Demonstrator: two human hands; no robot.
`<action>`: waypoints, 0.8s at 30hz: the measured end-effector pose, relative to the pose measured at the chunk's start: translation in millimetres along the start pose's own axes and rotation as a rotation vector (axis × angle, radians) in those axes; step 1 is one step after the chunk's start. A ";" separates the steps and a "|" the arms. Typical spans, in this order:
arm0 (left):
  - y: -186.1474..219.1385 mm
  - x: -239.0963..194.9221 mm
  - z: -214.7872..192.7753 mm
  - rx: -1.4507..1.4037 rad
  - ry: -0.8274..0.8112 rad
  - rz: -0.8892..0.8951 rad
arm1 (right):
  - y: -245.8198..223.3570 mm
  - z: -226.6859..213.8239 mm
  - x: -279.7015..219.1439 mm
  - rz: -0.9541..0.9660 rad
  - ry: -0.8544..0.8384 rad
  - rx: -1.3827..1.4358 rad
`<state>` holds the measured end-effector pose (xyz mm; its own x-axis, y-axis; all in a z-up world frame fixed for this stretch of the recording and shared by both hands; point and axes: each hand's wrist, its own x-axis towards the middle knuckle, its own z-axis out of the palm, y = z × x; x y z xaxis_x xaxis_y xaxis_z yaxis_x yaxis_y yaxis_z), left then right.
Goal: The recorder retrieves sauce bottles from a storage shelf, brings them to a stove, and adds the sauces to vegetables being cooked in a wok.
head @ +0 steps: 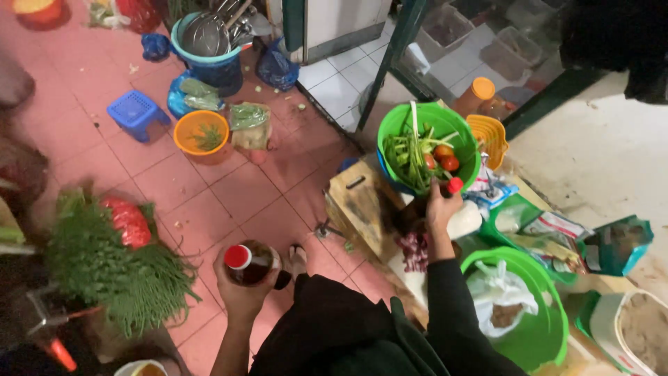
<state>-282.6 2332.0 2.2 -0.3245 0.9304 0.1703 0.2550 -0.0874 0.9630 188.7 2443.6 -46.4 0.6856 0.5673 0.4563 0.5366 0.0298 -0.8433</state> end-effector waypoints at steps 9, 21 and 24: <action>-27.1 220.9 45.7 0.084 0.099 0.007 | -135.3 138.7 39.7 0.353 -0.441 0.458; -33.0 507.9 164.7 -0.097 -0.421 0.139 | -198.2 413.8 97.5 0.016 -0.481 0.699; -68.7 562.7 217.8 -0.120 -0.534 0.164 | -185.1 460.7 120.0 0.028 -0.455 0.699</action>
<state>-284.3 2939.1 -13.5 0.2243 0.9492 0.2205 0.1473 -0.2567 0.9552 -55.1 2885.3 33.7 0.3474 0.8481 0.4000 -0.0096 0.4297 -0.9029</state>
